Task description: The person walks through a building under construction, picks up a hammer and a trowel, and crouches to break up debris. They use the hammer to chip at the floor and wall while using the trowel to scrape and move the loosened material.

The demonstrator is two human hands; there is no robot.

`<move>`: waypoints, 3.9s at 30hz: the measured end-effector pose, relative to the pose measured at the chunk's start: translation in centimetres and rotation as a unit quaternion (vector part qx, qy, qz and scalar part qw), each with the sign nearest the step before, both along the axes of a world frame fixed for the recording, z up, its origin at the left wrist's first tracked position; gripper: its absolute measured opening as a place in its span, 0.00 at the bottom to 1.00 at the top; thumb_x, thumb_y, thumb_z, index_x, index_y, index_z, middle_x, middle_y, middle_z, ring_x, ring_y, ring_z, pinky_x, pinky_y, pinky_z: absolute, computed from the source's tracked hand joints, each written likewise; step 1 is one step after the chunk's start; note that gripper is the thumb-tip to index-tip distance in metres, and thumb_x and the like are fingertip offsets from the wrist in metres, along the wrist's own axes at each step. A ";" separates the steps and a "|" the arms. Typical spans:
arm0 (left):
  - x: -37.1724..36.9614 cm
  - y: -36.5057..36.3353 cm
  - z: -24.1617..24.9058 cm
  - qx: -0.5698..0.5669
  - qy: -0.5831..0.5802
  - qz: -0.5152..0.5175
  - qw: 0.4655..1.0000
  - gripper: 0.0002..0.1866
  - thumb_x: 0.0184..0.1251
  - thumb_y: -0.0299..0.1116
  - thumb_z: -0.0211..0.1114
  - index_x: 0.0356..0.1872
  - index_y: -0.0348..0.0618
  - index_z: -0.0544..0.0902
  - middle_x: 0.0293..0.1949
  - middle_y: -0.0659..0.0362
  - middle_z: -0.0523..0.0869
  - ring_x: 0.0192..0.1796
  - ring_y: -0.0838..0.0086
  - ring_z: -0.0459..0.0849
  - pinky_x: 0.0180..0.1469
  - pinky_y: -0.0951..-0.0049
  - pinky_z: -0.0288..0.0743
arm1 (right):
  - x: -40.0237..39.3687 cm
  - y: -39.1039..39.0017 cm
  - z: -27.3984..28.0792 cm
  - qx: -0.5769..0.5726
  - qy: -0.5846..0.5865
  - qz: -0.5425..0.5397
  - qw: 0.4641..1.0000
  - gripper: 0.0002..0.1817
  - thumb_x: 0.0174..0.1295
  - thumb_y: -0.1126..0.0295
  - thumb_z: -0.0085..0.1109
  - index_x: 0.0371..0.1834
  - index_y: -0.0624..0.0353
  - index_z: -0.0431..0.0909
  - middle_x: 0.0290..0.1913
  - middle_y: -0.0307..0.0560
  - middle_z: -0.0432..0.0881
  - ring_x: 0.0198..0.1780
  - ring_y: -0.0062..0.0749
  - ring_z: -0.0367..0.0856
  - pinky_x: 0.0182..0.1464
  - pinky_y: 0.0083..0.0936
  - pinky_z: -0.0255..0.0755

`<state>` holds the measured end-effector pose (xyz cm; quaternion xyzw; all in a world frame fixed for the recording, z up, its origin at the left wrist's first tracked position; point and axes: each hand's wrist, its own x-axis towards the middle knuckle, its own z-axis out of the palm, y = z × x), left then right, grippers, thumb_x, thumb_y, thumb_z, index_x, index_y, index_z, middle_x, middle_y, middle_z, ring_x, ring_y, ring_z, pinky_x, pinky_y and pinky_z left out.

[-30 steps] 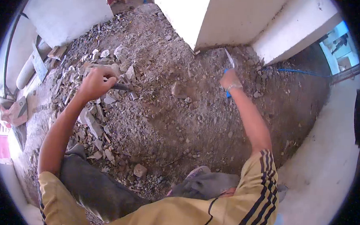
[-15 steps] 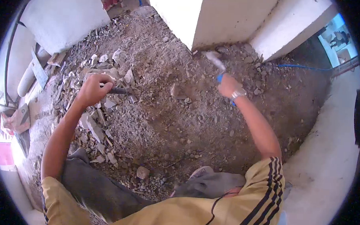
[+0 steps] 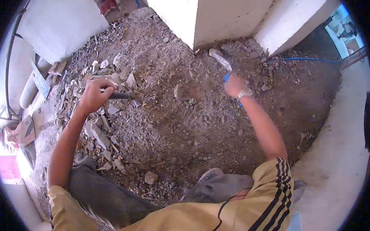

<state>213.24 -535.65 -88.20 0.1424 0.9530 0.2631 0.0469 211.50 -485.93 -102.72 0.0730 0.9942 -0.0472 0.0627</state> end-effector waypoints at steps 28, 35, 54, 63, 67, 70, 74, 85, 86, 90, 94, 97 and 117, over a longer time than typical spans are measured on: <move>-1.5 3.6 0.6 -0.008 -0.051 0.040 0.998 0.13 0.59 0.33 0.62 0.35 0.32 0.86 0.32 0.50 0.88 0.37 0.64 0.88 0.46 0.67 0.78 | -7.0 0.7 -6.7 -0.043 -0.071 0.025 0.996 0.22 0.64 0.63 0.52 0.58 0.64 0.74 0.50 0.70 0.82 0.53 0.63 0.81 0.56 0.51 0.75; -0.8 2.1 0.6 -0.025 -0.080 0.054 0.995 0.13 0.62 0.33 0.61 0.36 0.33 0.86 0.35 0.51 0.89 0.41 0.64 0.88 0.51 0.68 0.77 | -3.1 0.0 -1.4 -0.124 0.003 -0.055 0.991 0.25 0.62 0.60 0.54 0.54 0.71 0.75 0.50 0.72 0.81 0.52 0.63 0.82 0.54 0.51 0.76; -0.9 1.7 0.3 -0.006 -0.083 0.044 0.996 0.13 0.60 0.33 0.61 0.36 0.31 0.86 0.33 0.51 0.89 0.39 0.67 0.88 0.48 0.68 0.79 | -6.9 4.9 -4.8 -0.192 0.082 -0.143 0.967 0.26 0.62 0.55 0.57 0.47 0.73 0.76 0.51 0.76 0.79 0.54 0.61 0.81 0.55 0.47 0.74; -0.1 1.4 1.5 -0.078 -0.080 0.009 0.994 0.13 0.58 0.32 0.63 0.38 0.34 0.87 0.40 0.48 0.89 0.45 0.59 0.87 0.52 0.65 0.78 | -6.7 3.8 -6.8 -0.124 0.262 -0.158 0.944 0.25 0.63 0.52 0.56 0.36 0.70 0.83 0.31 0.66 0.85 0.38 0.55 0.88 0.48 0.46 0.78; -0.1 0.1 1.1 -0.075 -0.124 0.016 0.989 0.13 0.58 0.32 0.63 0.40 0.35 0.88 0.31 0.51 0.88 0.35 0.66 0.88 0.42 0.67 0.79 | -8.5 5.2 -8.6 -0.211 -0.020 -0.107 0.972 0.25 0.63 0.53 0.55 0.38 0.71 0.79 0.40 0.67 0.85 0.43 0.59 0.86 0.51 0.45 0.79; 0.8 -0.2 1.2 -0.059 -0.169 0.039 0.983 0.13 0.59 0.31 0.62 0.41 0.35 0.88 0.21 0.56 0.85 0.22 0.75 0.84 0.31 0.72 0.79 | -6.8 2.7 -4.7 -0.351 0.092 -0.257 0.896 0.24 0.62 0.54 0.57 0.38 0.71 0.81 0.39 0.62 0.86 0.30 0.51 0.88 0.44 0.44 0.81; 1.0 -0.5 1.4 -0.035 -0.185 0.042 0.981 0.12 0.59 0.30 0.62 0.40 0.36 0.88 0.23 0.55 0.86 0.23 0.74 0.85 0.33 0.72 0.80 | -6.8 3.4 -4.5 -0.204 -0.009 -0.137 0.969 0.27 0.62 0.52 0.56 0.39 0.73 0.80 0.42 0.69 0.84 0.40 0.53 0.87 0.46 0.45 0.80; 1.6 -2.4 0.2 -0.037 -0.099 -0.025 0.994 0.13 0.54 0.29 0.63 0.39 0.36 0.87 0.26 0.55 0.88 0.29 0.71 0.86 0.38 0.67 0.80 | -2.4 0.8 -8.4 -0.189 0.088 -0.116 0.971 0.30 0.63 0.51 0.55 0.49 0.74 0.74 0.48 0.74 0.81 0.52 0.64 0.81 0.56 0.48 0.74; 1.7 -2.7 -0.1 -0.046 -0.072 -0.046 0.995 0.13 0.53 0.29 0.63 0.39 0.36 0.87 0.26 0.54 0.87 0.29 0.71 0.86 0.38 0.67 0.80 | -1.3 -0.3 -7.2 -0.156 0.065 -0.113 0.979 0.31 0.63 0.51 0.55 0.52 0.74 0.72 0.49 0.74 0.81 0.52 0.64 0.81 0.57 0.48 0.74; 1.8 -2.8 0.3 -0.066 -0.117 -0.046 0.990 0.14 0.53 0.29 0.62 0.39 0.36 0.88 0.25 0.54 0.87 0.28 0.72 0.85 0.36 0.69 0.79 | -2.4 1.1 -8.8 -0.128 -0.042 -0.083 0.987 0.31 0.64 0.54 0.53 0.56 0.76 0.70 0.51 0.74 0.80 0.55 0.64 0.80 0.58 0.50 0.72; 2.4 -3.5 0.3 -0.046 -0.127 -0.016 0.991 0.13 0.56 0.30 0.62 0.38 0.36 0.88 0.26 0.54 0.88 0.25 0.73 0.85 0.34 0.70 0.79 | -3.7 1.1 -9.1 -0.081 0.036 -0.035 0.996 0.31 0.64 0.54 0.52 0.58 0.74 0.70 0.49 0.72 0.81 0.51 0.66 0.81 0.56 0.51 0.74; 3.1 -3.6 2.4 -0.069 -0.132 0.001 0.989 0.12 0.54 0.29 0.64 0.38 0.39 0.89 0.29 0.51 0.89 0.29 0.65 0.87 0.38 0.65 0.79 | -3.2 1.9 -9.3 -0.080 0.041 -0.019 0.996 0.30 0.63 0.54 0.53 0.57 0.72 0.70 0.46 0.70 0.83 0.48 0.67 0.82 0.53 0.53 0.75; 6.7 -6.5 -0.2 -0.133 -0.259 -0.146 0.945 0.13 0.52 0.29 0.61 0.38 0.40 0.89 0.32 0.52 0.90 0.35 0.62 0.89 0.42 0.65 0.81 | -1.9 -18.9 -2.4 -0.244 -0.182 0.106 0.947 0.16 0.53 0.64 0.58 0.30 0.71 0.79 0.26 0.60 0.85 0.25 0.45 0.88 0.37 0.38 0.84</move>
